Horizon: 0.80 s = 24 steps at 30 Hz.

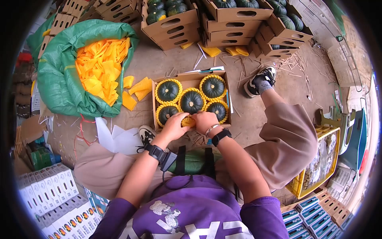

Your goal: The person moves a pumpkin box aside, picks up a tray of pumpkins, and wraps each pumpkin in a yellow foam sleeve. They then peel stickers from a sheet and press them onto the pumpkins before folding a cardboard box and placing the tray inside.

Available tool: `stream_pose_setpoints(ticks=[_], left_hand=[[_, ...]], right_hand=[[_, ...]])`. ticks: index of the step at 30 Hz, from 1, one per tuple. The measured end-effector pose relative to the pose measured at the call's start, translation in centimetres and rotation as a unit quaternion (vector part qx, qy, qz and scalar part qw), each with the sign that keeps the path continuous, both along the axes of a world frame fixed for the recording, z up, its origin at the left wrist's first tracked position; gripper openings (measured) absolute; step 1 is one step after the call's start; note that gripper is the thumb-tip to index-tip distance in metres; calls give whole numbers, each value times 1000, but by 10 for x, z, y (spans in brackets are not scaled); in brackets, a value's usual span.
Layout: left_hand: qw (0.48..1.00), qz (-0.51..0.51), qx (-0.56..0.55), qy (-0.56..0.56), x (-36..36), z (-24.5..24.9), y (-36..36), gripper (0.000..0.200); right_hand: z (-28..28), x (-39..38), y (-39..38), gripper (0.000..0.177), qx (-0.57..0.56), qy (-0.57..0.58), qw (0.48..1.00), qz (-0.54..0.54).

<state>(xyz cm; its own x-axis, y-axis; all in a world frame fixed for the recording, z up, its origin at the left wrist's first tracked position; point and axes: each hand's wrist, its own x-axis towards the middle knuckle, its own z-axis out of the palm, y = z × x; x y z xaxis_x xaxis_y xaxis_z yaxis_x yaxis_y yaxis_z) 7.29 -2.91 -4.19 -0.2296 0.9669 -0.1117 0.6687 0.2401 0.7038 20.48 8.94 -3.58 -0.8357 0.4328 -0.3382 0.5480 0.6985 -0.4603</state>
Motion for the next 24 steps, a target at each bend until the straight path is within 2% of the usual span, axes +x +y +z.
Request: stream_pose_setpoints(ticks=[2, 3, 4, 5, 6, 7, 8, 9, 11, 12, 13, 14, 15, 16, 17, 18, 19, 20, 21, 23, 24], left_hand=[[1000, -6, 16, -12, -4, 0, 5, 34], [998, -32, -48, -13, -6, 0, 9, 25], [992, -55, -113, -11, -8, 1, 11, 17], [992, -59, -110, 20, -4, -13, 15, 10], [995, -36, -32, 93, 4, -35, 15, 6], [996, -6, -32, 89, 8, -42, 19, 12], [993, 14, -58, 97, -8, -31, 12, 14], [997, -18, -1, 80, 1, -31, 17, 12], [996, 21, 36, -79, -24, -5, 12, 14], [980, 126, 46, -148, -48, -5, 12, 16], [948, 226, 55, -216, -79, -5, 12, 19], [865, 381, 87, -315, -114, -5, 10, 15], [818, 482, 117, -290, -150, -20, -2, 13], [761, 551, 128, -317, -180, -30, -13, 10], [761, 570, 90, -295, -210, -58, -32, 18], [789, 579, 23, -205, -244, -103, -54, 28], [804, 582, -47, -112, -268, -139, -71, 37], [804, 585, -107, -14, -279, -153, -76, 44], [792, 583, -162, 84, -289, -159, -77, 50], [756, 630, -143, 102, -281, -165, -69, 48], [758, 629, -141, 101, -279, -163, -70, 48]], right_hand=[[-4, 1, 6, 22, -160, 29, 985, 56], [-12, 5, 6, 22, -163, 29, 984, 64], [-20, 8, 2, 22, -101, -4, 994, 44], [-24, 3, -2, 22, -36, -29, 999, 28], [-21, -4, -12, 20, 39, -70, 997, 19], [-13, -9, -24, 18, 113, -107, 988, 7], [-11, -7, -31, 16, 199, -74, 977, -1], [-8, -10, -32, 15, 282, -38, 959, -12], [27, -16, -30, 14, 227, 71, 970, -49], [29, -18, -26, 15, 126, 69, 989, -48], [12, -17, -27, 15, 121, 68, 989, -53], [-15, -13, -29, 15, 57, 52, 997, -6], [-30, -11, -27, 16, -1, 40, 998, 44], [-21, -14, -32, 17, 36, 28, 999, 12], [-9, -17, -35, 19, 53, 39, 998, 11], [17, -27, -38, 17, 34, 59, 998, -2], [34, -32, -44, 12, 39, 152, 987, -21], [43, -32, -51, 11, 8, 154, 987, -41], [53, -29, -58, 21, -58, 82, 994, -33], [39, -18, -59, 39, -235, -82, 968, 27], [1, -5, -63, 37, -315, -174, 933, 5]])
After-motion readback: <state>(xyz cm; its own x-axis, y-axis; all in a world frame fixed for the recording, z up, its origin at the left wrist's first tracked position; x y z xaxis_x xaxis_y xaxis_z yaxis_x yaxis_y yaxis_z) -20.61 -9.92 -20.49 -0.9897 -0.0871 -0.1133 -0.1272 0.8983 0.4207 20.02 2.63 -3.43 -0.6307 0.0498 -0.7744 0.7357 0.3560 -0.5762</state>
